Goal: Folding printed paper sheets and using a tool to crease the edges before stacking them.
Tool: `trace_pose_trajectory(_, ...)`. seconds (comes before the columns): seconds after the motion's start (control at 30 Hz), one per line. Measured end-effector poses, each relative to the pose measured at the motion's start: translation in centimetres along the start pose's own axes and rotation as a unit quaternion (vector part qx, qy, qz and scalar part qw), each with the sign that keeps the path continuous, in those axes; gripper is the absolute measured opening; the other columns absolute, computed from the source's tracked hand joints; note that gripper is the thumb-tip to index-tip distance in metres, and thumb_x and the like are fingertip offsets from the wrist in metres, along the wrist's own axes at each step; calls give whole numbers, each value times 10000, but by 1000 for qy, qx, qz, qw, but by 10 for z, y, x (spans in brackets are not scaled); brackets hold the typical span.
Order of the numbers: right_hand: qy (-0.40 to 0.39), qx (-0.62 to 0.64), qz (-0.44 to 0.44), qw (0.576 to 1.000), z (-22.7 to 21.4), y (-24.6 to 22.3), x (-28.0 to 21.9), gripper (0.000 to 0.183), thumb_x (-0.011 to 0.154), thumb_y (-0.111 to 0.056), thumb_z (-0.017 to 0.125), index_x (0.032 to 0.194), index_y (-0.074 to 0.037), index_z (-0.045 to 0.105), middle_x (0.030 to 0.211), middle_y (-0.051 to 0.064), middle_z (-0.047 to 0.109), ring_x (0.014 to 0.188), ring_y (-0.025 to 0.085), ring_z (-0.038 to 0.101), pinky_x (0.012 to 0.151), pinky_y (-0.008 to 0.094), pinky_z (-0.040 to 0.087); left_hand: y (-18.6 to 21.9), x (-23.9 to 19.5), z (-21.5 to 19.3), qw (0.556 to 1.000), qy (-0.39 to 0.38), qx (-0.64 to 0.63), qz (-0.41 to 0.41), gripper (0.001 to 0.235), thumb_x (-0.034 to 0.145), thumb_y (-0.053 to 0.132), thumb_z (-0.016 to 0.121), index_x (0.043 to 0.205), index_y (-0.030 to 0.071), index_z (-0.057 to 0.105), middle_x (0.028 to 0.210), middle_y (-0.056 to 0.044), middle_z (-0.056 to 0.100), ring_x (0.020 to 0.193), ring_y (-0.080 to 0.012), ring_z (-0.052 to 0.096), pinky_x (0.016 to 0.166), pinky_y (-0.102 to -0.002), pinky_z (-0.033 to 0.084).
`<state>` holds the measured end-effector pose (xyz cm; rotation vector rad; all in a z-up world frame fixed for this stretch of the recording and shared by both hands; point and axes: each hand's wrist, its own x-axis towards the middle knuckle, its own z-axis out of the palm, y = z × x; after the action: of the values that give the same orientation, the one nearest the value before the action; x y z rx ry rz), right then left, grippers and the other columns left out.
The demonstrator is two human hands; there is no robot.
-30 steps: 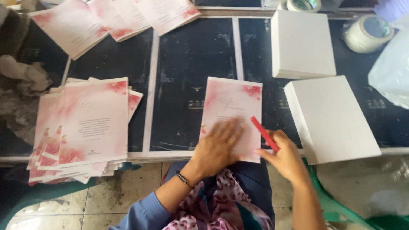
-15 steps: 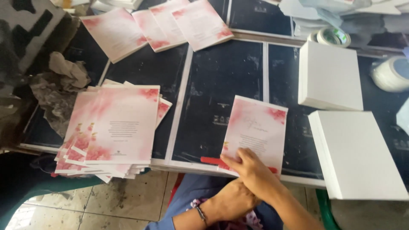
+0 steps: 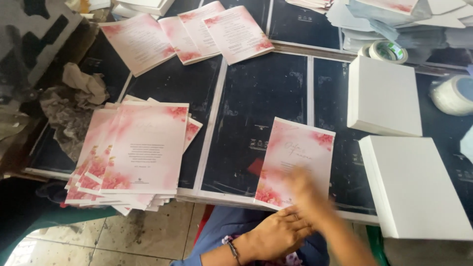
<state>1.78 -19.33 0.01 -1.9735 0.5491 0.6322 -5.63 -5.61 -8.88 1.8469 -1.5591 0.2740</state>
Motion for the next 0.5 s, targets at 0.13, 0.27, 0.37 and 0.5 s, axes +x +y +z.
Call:
trace_pose_trajectory(0.13,315,-258,-361,839,-88,115,103,206,961,16,521,1107,-113,588,826,128,505,769,340,521,773,462,426,13,9,-25,990,-90,-90,-68,642,957,140,605,1560,-9,444,1665,-190,420,1573,-311,377,1315,-503,221)
trace_pose_trajectory(0.27,277,-187,-339,880,-36,92,56,333,988,35,386,675,-56,451,672,130,516,603,274,505,647,471,443,-4,5,-26,987,-99,-10,-124,845,844,358,736,1484,-121,464,1607,-311,408,1557,-406,317,1251,-549,260)
trace_pose_trajectory(0.37,280,-271,-391,834,-24,128,42,561,895,62,578,1368,-214,697,896,79,522,814,301,541,787,411,474,-31,6,-28,910,-98,338,-219,1196,711,916,530,1507,23,519,1566,-218,497,1334,-403,518,1216,-585,275)
trace_pose_trajectory(0.5,409,-314,-279,810,-87,168,77,336,979,-84,683,1266,-232,775,905,130,564,876,369,599,830,438,487,-85,37,-34,921,-109,269,-260,1121,802,781,570,1549,-40,417,1600,-290,416,1512,-433,374,1232,-713,168)
